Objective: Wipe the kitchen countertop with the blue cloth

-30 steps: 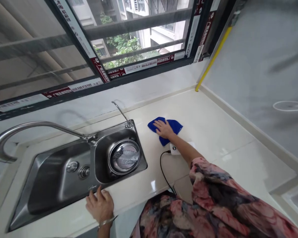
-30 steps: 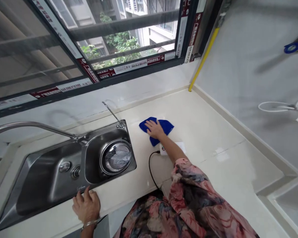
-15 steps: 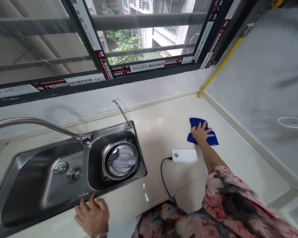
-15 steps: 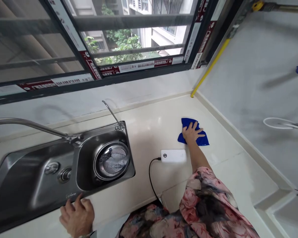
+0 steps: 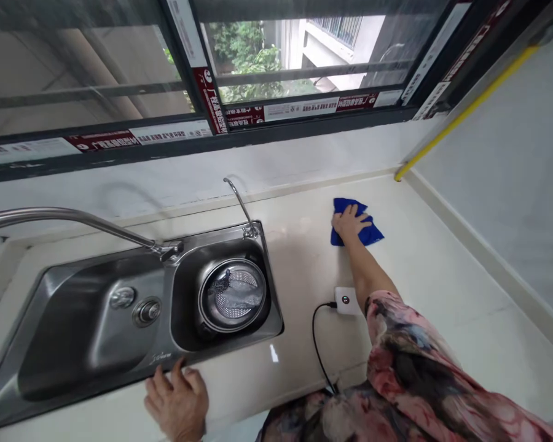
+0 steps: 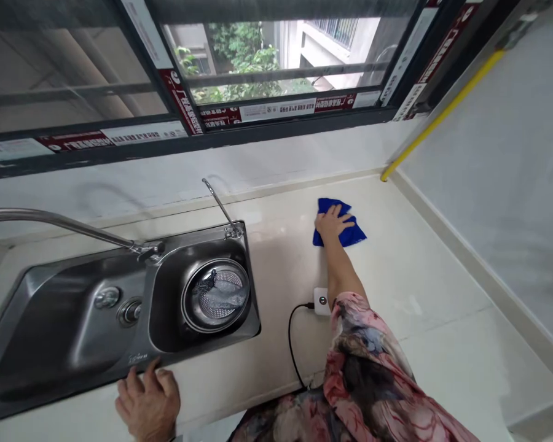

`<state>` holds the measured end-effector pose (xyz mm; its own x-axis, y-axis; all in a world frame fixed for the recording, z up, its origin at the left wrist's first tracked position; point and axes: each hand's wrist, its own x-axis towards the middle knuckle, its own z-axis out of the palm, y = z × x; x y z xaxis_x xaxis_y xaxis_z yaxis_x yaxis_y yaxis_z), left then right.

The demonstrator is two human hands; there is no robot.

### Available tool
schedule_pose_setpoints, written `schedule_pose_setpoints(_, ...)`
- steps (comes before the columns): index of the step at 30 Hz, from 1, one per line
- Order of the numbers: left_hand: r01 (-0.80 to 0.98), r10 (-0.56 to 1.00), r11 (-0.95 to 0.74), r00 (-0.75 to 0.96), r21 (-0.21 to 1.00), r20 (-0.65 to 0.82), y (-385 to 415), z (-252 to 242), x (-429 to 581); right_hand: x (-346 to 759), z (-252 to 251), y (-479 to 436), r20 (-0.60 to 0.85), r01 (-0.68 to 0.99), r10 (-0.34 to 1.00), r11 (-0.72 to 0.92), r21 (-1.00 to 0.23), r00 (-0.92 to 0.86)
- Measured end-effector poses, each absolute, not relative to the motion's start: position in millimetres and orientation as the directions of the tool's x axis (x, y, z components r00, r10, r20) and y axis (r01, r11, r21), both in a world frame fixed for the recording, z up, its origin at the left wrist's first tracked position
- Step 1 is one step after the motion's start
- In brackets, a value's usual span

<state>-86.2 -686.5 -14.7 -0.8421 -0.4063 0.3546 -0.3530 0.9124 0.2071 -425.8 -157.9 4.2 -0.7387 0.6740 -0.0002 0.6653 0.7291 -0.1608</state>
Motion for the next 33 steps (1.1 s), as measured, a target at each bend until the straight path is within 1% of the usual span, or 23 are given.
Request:
schedule_pose_setpoints(4,-0.351,-0.403,0.914,-0.844,0.203,0.355,-687,-14,-87,-441,10,-233,0.026,0.430,0.442,0.883,-0.188,-0.897)
schedule_pose_setpoints(7,-0.336,-0.389,0.920,-0.842,0.200,0.375,-687,-14,-88,-430,11,-294,0.014,0.233,0.240,0.950,-0.206,-0.971)
schedule_pose_setpoints(11,-0.316,-0.363,0.932,-0.835,0.179,0.414,-687,-15,-90,-403,14,-339,-0.004,-0.084,-0.087,0.970,-0.226,-0.996)
schedule_pose_setpoints(12,-0.307,-0.352,0.936,-0.835,0.171,0.422,-688,-15,-91,-398,17,-338,-0.026,-0.122,-0.132,0.964,-0.234,-0.991)
schedule_pose_setpoints(13,-0.296,-0.340,0.940,-0.838,0.168,0.427,-688,-15,-91,-394,21,-332,-0.056,-0.124,-0.142,0.962,-0.243,-0.988)
schedule_pose_setpoints(14,-0.282,-0.327,0.945,-0.842,0.167,0.428,-689,-15,-90,-389,26,-320,-0.092,-0.091,-0.117,0.964,-0.249,-0.989)
schedule_pose_setpoints(15,-0.267,-0.315,0.948,-0.848,0.170,0.427,-690,-16,-90,-385,32,-303,-0.129,-0.026,-0.060,0.968,-0.250,-0.990)
schedule_pose_setpoints(19,-0.246,-0.315,0.946,-0.848,0.210,0.426,-689,-14,-90,-357,49,-208,-0.205,0.269,0.226,0.939,-0.214,-0.952)
schedule_pose_setpoints(25,-0.274,-0.383,0.901,-0.867,0.337,0.320,-683,-8,-93,-265,43,-75,-0.252,0.597,0.556,0.792,-0.126,-0.792)
schedule_pose_setpoints(29,-0.278,-0.399,0.886,-0.864,0.372,0.307,-683,-13,-95,-174,41,-31,-0.228,0.731,0.700,0.674,-0.102,-0.677)
schedule_pose_setpoints(33,-0.267,-0.403,0.876,-0.862,0.401,0.306,-685,-18,-95,-83,35,-39,-0.169,0.805,0.788,0.586,-0.090,-0.592)
